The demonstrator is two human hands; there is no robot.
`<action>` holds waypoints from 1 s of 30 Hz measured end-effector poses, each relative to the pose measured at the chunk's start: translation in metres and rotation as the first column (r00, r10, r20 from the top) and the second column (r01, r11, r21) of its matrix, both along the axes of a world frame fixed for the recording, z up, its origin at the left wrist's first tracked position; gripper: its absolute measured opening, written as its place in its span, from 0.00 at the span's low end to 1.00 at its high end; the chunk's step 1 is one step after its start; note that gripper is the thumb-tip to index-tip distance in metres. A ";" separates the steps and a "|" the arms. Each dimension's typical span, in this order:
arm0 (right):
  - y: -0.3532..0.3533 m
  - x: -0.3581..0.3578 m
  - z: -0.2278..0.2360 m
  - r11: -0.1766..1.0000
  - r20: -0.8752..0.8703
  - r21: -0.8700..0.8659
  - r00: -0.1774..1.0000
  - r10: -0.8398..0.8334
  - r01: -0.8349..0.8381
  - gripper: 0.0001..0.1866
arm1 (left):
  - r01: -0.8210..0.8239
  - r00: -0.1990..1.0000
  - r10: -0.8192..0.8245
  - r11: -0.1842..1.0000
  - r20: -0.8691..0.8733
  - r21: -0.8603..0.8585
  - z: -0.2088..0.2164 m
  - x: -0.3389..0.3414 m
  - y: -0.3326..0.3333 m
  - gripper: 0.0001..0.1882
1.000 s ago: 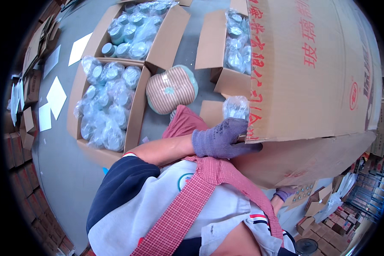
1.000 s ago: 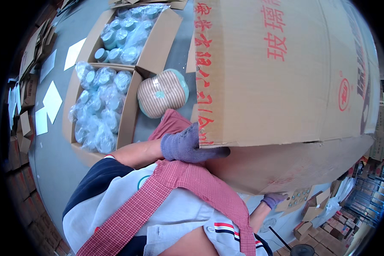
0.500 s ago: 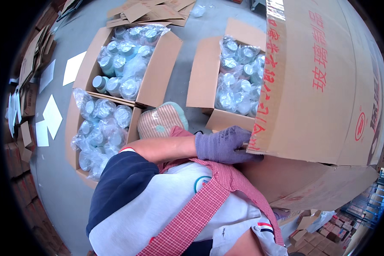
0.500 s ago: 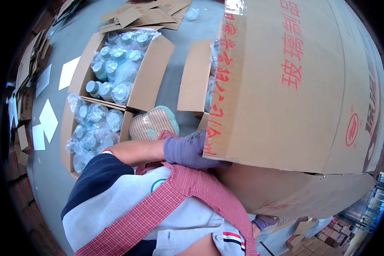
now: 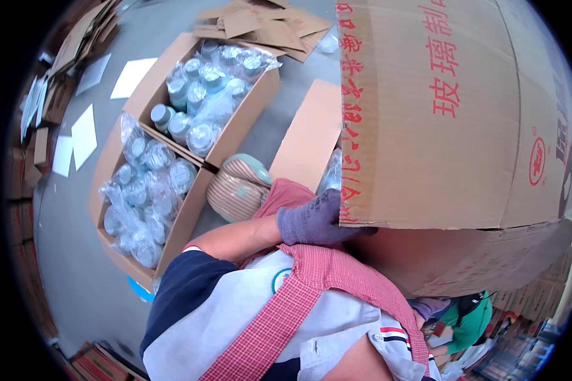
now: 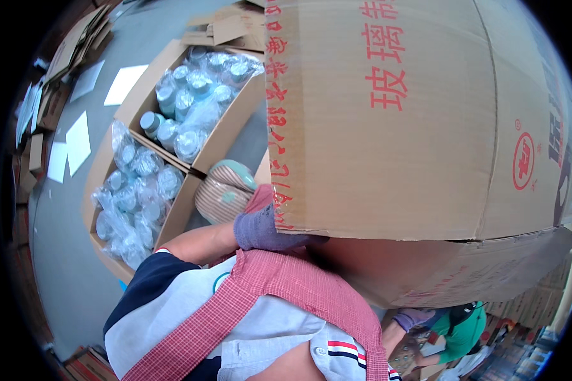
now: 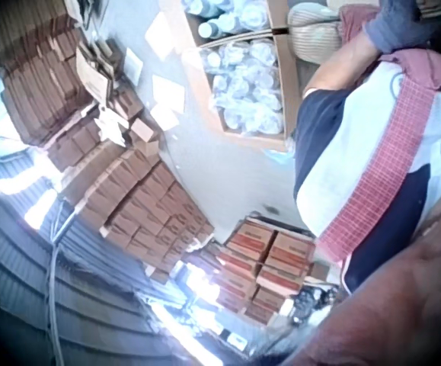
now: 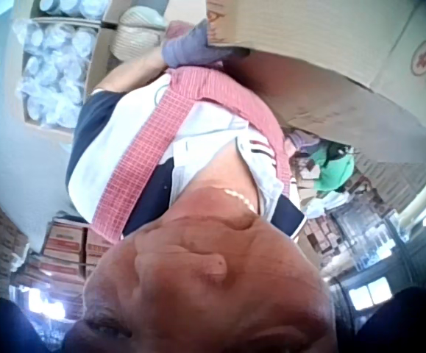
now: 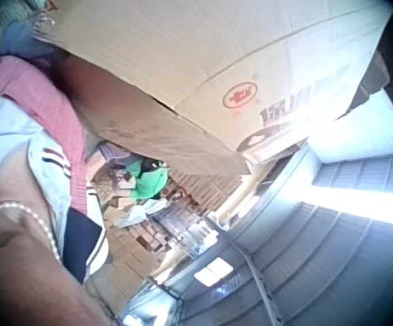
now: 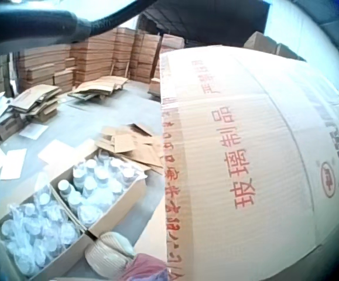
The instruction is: The person sits on the floor in a warehouse and packs small, light-blue kitchen appliances into a cardboard box. They remove each appliance from its protective plastic wrapping, briefly inspect the interior, and place it into a compartmentalized cardboard insert. The person repeats this process for several units before closing the box flaps.
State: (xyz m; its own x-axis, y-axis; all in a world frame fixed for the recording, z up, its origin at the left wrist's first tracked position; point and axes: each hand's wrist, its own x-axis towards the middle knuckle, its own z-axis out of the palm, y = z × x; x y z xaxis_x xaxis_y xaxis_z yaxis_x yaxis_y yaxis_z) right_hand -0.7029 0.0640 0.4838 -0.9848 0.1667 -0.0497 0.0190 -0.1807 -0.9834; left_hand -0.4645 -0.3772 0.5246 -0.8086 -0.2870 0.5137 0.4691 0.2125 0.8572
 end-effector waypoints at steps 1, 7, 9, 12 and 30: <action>-0.010 -0.007 0.001 1.000 0.005 0.011 1.000 0.019 -0.019 0.29 | 0.009 1.000 -0.010 1.000 0.012 0.013 -0.005 -0.005 -0.005 0.16; -0.071 -0.054 0.008 0.997 0.022 0.056 0.998 0.057 -0.059 0.28 | -0.015 0.997 0.010 0.997 0.072 0.082 -0.019 -0.040 -0.054 0.17; -0.094 -0.066 0.011 0.996 0.041 0.077 0.998 0.051 -0.054 0.28 | 0.026 0.996 -0.037 0.993 0.087 0.117 -0.018 -0.056 -0.079 0.18; -0.124 -0.075 0.010 0.995 0.070 0.096 0.997 0.026 -0.032 0.28 | 0.050 0.996 -0.063 0.982 0.067 0.179 -0.004 -0.077 -0.120 0.19; -0.246 -0.138 -0.037 0.990 0.093 0.140 0.996 0.009 -0.022 0.26 | -0.103 0.918 -0.099 0.876 0.384 0.471 -0.016 -0.177 -0.286 0.23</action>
